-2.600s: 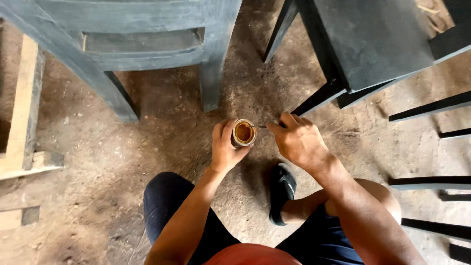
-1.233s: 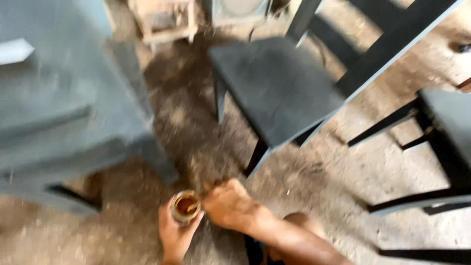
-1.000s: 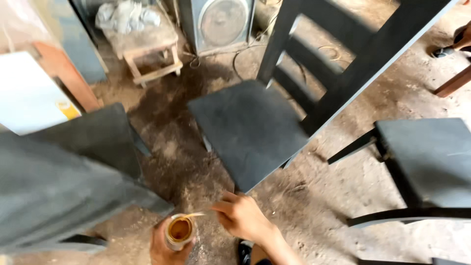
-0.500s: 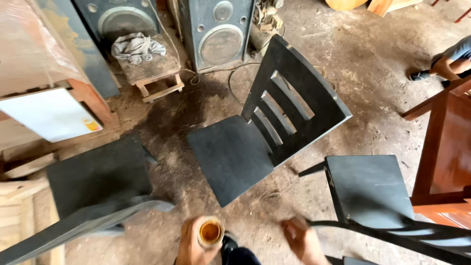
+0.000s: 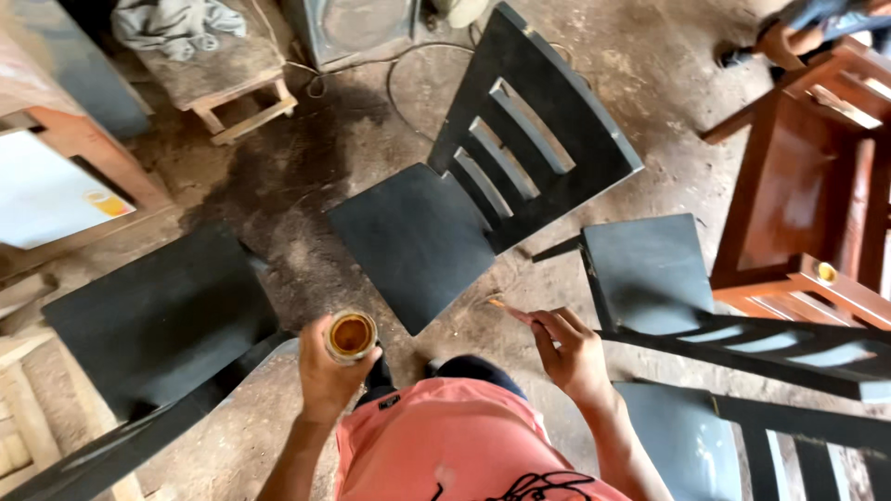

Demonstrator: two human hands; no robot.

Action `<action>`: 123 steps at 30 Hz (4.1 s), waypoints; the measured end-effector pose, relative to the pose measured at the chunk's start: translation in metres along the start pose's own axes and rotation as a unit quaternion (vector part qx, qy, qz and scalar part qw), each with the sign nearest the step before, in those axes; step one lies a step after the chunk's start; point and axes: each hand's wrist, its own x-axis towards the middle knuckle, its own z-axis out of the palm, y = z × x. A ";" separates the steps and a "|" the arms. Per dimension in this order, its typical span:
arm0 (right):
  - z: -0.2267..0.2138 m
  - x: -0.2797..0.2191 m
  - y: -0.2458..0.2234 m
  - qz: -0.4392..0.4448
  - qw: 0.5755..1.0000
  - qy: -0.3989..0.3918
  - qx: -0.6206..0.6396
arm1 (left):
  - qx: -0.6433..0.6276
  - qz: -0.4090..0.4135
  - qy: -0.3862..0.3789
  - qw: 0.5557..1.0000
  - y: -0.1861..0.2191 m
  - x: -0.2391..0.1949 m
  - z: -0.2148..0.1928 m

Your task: The person scoops wood filler from a container with a small putty knife and applies it onto various joints and surfaces of wooden chairs.

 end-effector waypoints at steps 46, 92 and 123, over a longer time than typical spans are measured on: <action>-0.156 0.216 0.151 -0.214 0.882 -0.129 -0.400 | -0.082 -0.004 0.003 0.997 0.112 0.117 0.196; -0.093 0.284 0.134 -0.357 0.719 -0.216 -0.556 | -0.115 0.022 0.034 0.992 0.084 0.133 0.183; -0.139 0.254 0.250 -0.018 0.999 0.007 -0.039 | 0.028 0.010 -0.030 0.999 0.159 0.180 0.232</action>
